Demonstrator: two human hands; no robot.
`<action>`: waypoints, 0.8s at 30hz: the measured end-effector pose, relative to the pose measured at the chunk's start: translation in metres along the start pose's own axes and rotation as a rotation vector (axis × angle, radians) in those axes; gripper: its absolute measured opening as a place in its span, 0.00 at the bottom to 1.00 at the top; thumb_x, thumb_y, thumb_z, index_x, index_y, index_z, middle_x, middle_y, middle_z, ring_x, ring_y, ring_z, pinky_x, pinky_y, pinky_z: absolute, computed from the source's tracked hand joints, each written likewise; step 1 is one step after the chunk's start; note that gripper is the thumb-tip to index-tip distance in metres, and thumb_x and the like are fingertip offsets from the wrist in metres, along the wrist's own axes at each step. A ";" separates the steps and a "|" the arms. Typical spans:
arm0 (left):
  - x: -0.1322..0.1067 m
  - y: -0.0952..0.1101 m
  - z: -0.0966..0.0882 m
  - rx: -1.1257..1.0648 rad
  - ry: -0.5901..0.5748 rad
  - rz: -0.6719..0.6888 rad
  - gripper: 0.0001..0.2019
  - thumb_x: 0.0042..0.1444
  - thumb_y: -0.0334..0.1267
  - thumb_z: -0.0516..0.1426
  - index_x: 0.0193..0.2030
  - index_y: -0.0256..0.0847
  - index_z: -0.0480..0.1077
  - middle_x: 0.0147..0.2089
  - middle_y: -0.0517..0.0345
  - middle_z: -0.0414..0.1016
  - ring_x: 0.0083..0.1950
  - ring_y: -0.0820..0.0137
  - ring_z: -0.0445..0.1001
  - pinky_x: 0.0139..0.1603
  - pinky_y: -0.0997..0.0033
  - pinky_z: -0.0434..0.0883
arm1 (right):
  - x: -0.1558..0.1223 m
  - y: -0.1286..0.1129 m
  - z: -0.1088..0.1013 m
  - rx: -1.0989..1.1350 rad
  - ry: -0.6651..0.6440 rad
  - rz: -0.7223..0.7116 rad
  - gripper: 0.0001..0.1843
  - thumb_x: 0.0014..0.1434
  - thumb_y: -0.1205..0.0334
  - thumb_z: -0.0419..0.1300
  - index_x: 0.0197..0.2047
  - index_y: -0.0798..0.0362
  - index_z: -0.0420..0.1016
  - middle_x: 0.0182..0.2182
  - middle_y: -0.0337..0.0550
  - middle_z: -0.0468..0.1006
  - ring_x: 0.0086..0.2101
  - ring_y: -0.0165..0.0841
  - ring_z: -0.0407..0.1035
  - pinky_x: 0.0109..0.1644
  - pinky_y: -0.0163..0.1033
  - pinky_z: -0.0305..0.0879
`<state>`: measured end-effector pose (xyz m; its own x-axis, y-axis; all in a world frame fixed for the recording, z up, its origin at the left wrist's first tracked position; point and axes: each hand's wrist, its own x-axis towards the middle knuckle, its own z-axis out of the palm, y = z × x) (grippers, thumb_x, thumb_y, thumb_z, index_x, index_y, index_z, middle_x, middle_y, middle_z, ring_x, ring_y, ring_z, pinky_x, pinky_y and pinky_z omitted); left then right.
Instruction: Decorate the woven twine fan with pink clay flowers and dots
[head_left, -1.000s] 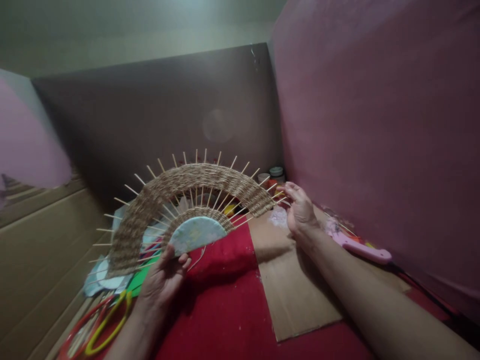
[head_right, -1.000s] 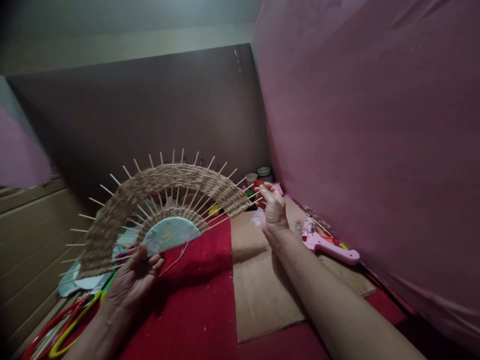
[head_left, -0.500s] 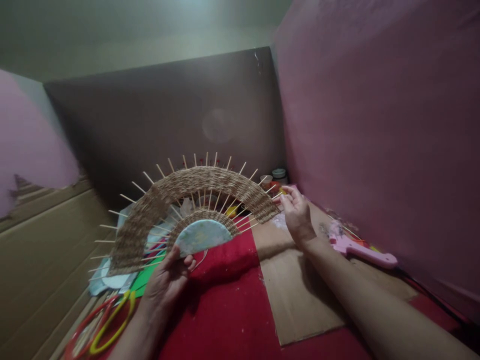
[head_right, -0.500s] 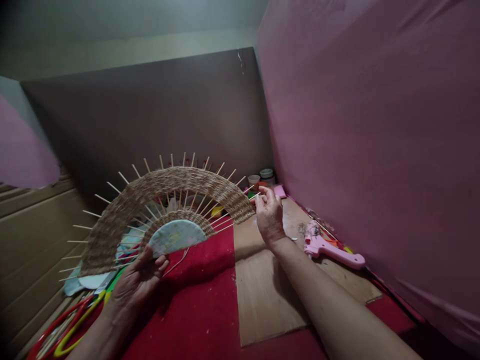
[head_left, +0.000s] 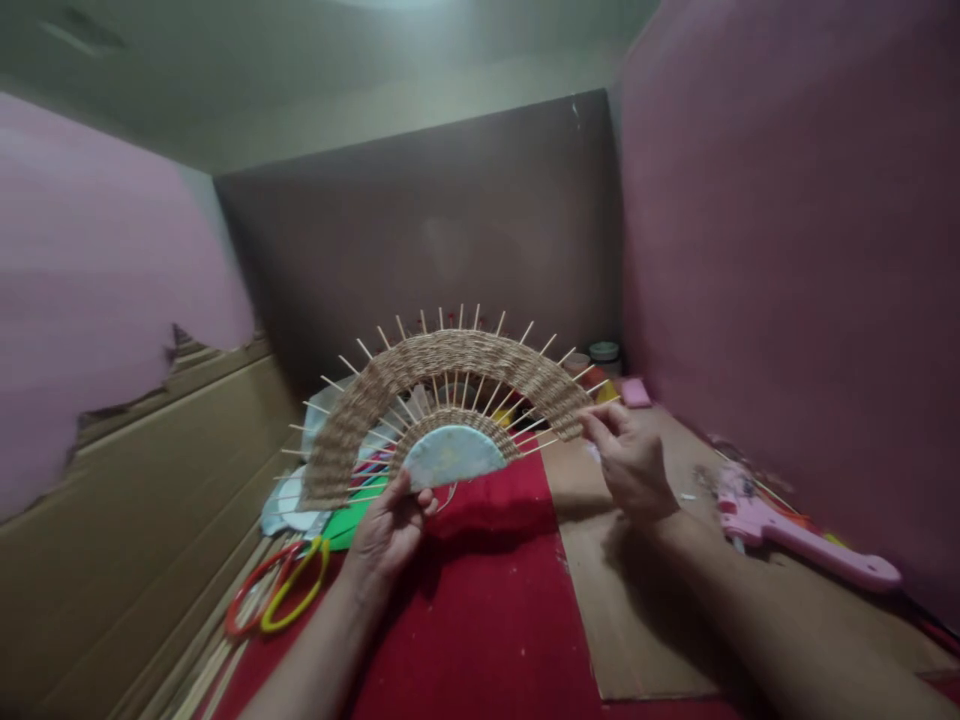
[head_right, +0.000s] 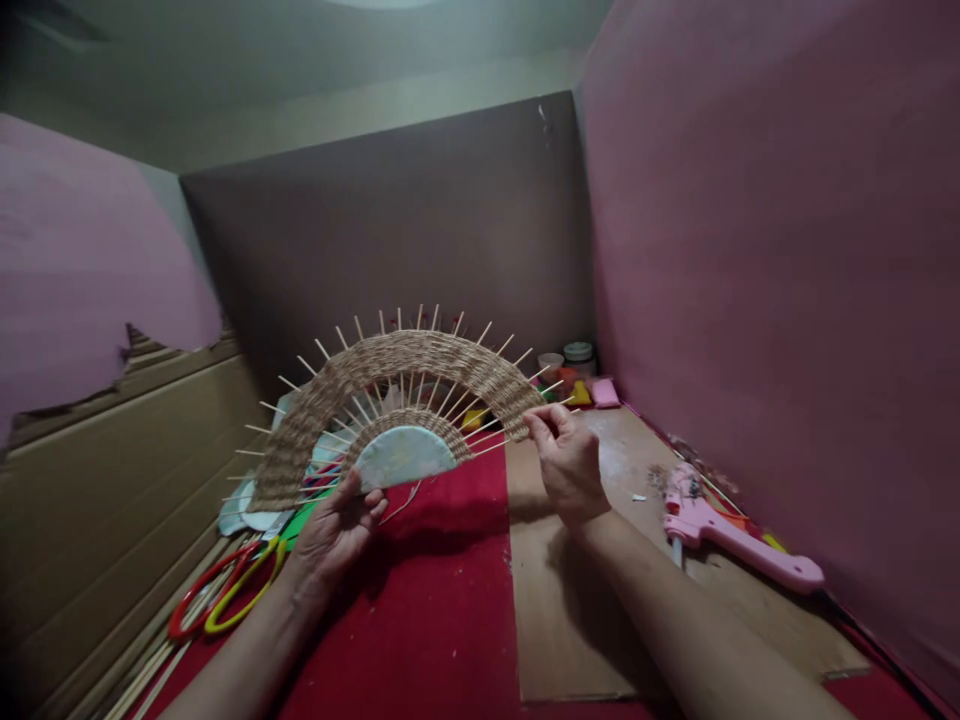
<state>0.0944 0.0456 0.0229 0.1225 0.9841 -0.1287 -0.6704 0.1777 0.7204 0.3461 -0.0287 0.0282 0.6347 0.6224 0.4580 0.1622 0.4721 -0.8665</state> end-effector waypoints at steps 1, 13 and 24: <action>0.001 0.000 -0.001 -0.007 -0.013 -0.004 0.10 0.58 0.25 0.49 0.28 0.34 0.66 0.23 0.57 0.68 0.19 0.73 0.66 0.19 0.73 0.67 | -0.008 -0.003 0.004 0.015 -0.047 0.026 0.07 0.50 0.58 0.62 0.24 0.51 0.72 0.21 0.35 0.68 0.26 0.30 0.60 0.34 0.36 0.56; -0.003 -0.018 -0.007 0.064 -0.187 -0.080 0.02 0.55 0.29 0.56 0.32 0.36 0.66 0.27 0.59 0.70 0.22 0.77 0.69 0.25 0.76 0.70 | -0.058 0.014 0.037 0.454 -0.582 0.662 0.19 0.48 0.57 0.66 0.41 0.56 0.71 0.34 0.48 0.77 0.28 0.34 0.73 0.29 0.37 0.69; -0.002 -0.016 -0.015 0.908 -0.251 -0.011 0.14 0.43 0.31 0.61 0.39 0.34 0.73 0.31 0.49 0.76 0.25 0.69 0.72 0.23 0.72 0.66 | -0.019 0.014 0.022 0.735 -0.259 0.692 0.07 0.44 0.70 0.67 0.30 0.57 0.74 0.26 0.41 0.80 0.26 0.31 0.75 0.31 0.32 0.74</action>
<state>0.0944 0.0404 0.0015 0.3507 0.9343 -0.0645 0.1458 0.0136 0.9892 0.3197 -0.0203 0.0113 0.2180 0.9759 0.0110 -0.7304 0.1706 -0.6614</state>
